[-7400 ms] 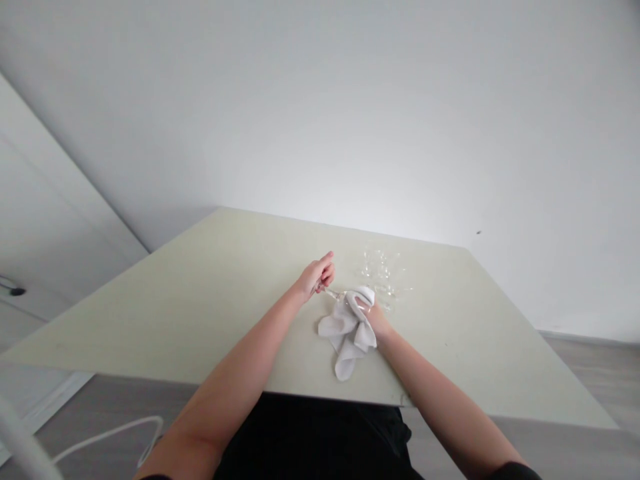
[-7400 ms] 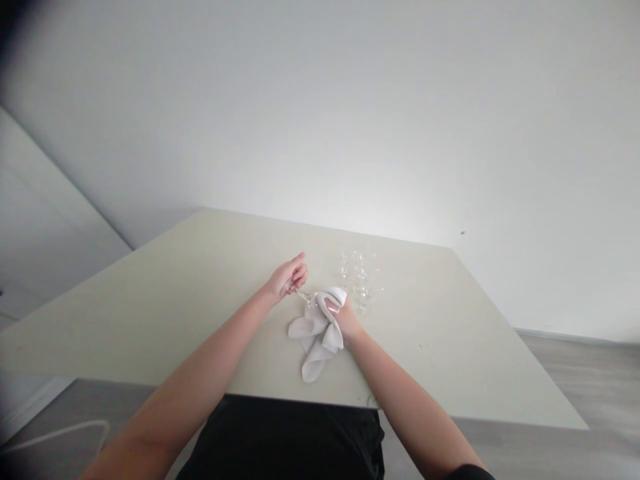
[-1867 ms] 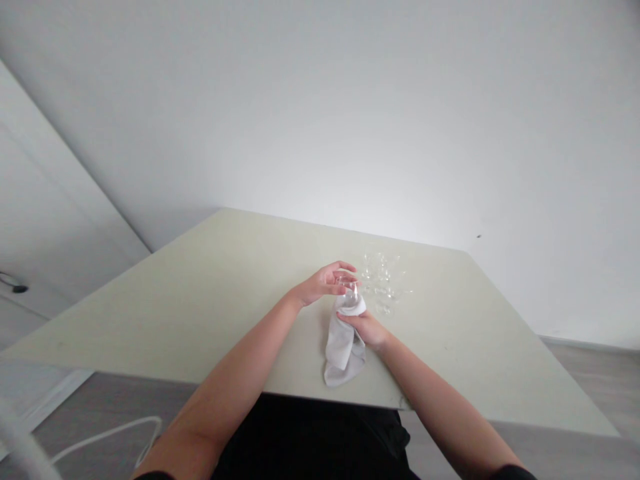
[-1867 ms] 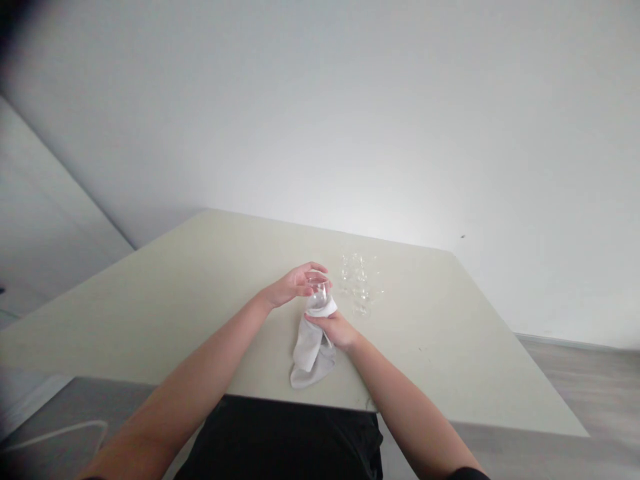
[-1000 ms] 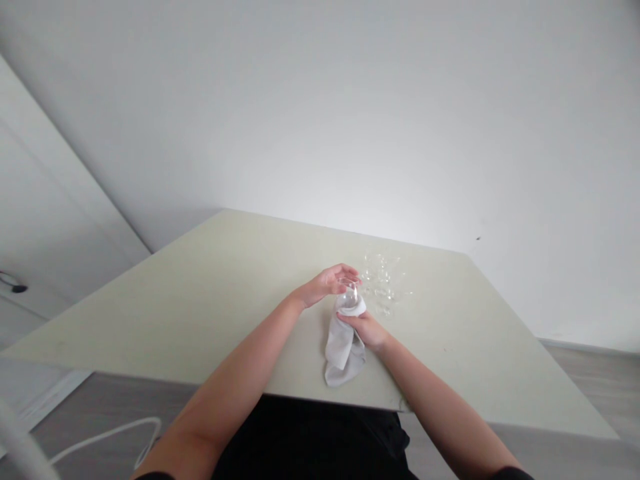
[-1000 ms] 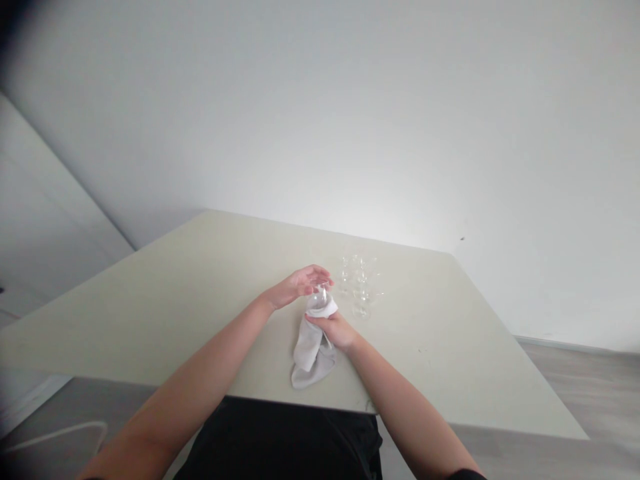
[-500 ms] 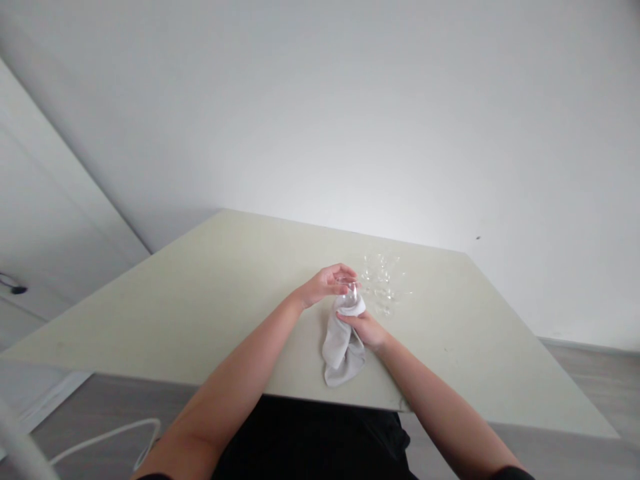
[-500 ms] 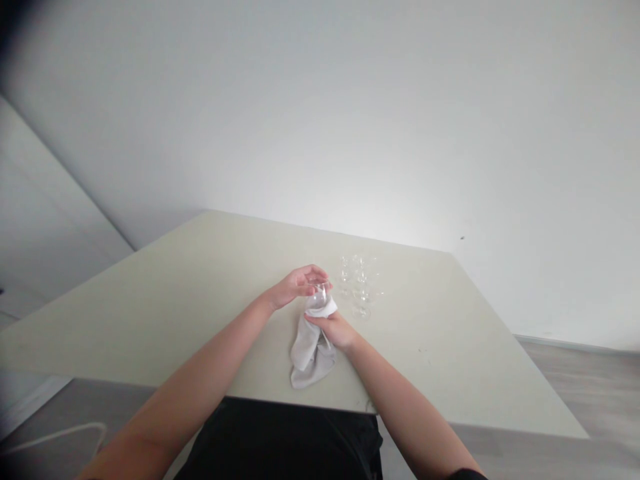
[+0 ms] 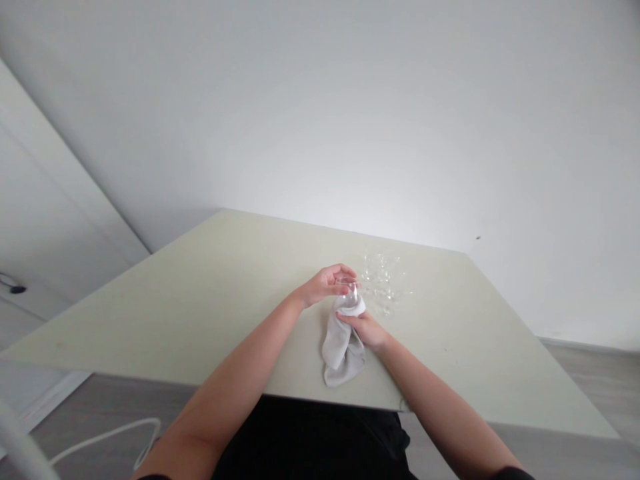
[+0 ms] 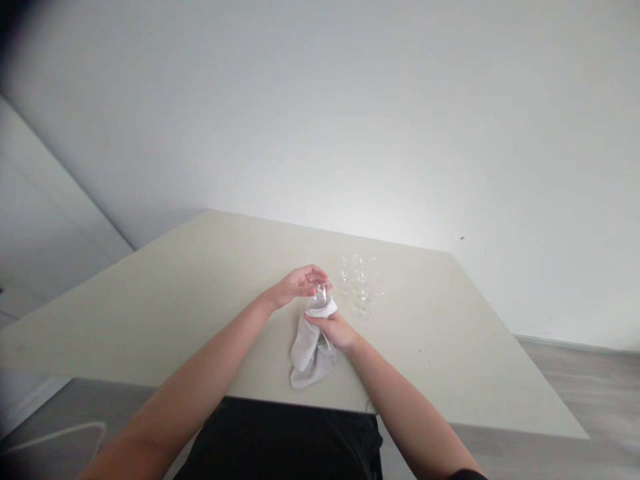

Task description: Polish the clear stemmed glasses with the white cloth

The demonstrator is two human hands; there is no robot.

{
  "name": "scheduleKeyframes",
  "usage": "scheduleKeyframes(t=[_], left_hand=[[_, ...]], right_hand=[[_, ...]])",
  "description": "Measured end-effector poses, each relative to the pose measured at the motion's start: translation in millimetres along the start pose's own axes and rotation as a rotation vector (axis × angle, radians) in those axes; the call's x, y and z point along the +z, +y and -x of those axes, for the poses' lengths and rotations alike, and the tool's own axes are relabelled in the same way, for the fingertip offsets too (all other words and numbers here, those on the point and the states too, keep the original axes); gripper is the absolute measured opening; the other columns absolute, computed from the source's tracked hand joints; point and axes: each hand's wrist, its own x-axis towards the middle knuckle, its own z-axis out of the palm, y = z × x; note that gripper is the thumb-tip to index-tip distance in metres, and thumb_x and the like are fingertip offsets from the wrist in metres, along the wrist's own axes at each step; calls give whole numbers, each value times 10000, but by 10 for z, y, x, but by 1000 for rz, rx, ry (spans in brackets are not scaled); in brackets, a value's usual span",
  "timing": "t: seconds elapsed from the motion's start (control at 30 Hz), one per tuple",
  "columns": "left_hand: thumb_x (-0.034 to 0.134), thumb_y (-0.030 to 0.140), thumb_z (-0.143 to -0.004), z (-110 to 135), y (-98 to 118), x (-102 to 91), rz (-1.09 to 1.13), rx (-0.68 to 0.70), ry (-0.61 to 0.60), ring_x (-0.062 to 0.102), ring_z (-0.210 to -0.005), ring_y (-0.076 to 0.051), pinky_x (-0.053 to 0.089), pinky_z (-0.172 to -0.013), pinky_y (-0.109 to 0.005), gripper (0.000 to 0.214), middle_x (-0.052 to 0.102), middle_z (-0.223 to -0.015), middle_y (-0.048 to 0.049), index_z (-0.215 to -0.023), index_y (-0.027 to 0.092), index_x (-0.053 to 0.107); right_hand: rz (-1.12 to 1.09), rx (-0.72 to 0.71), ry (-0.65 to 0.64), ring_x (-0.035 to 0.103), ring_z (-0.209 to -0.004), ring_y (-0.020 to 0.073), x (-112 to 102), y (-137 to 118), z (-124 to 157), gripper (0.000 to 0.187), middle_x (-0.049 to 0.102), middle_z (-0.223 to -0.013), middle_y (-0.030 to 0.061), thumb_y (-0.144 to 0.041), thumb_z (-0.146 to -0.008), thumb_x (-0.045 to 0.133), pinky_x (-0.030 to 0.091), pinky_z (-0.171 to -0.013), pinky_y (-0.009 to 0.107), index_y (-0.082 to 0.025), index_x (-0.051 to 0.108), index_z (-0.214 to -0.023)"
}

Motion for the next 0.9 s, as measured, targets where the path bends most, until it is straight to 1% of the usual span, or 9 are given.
scheduleKeyframes(t=[0.33,0.47,0.67,0.9], left_hand=[[886,336,-630,-12,-3,0,-28,-6,17,672,-1039,-240,491,-866,-320,505,693,-1018,-99,-1021,145,630],[888,335,-626,-7,3,7,-23,-11,17,673,-1041,-245,489,-879,-335,507,696,-1018,-98,-1018,146,629],[887,334,-628,-2,3,8,-33,-17,22,670,-1041,-242,488,-884,-335,511,699,-1024,-108,-1024,143,628],[893,327,-618,-4,7,18,-25,-21,21,671,-1034,-238,490,-869,-327,511,694,-1015,-98,-1017,145,631]], right_hand=[[27,5,6,617,-778,183,-11,-3,-1,490,678,-820,-4,-446,-558,884,480,-808,341,-199,659,-917],[39,1,-4,619,-791,188,-19,-7,8,462,680,-829,0,-438,-585,873,480,-811,342,-198,661,-918],[25,-13,-21,612,-795,171,-59,42,-14,444,680,-857,-5,-410,-622,866,478,-810,320,-202,661,-955],[26,-19,-23,610,-791,174,-57,38,-11,441,678,-849,-2,-415,-616,868,476,-816,327,-199,664,-942]])
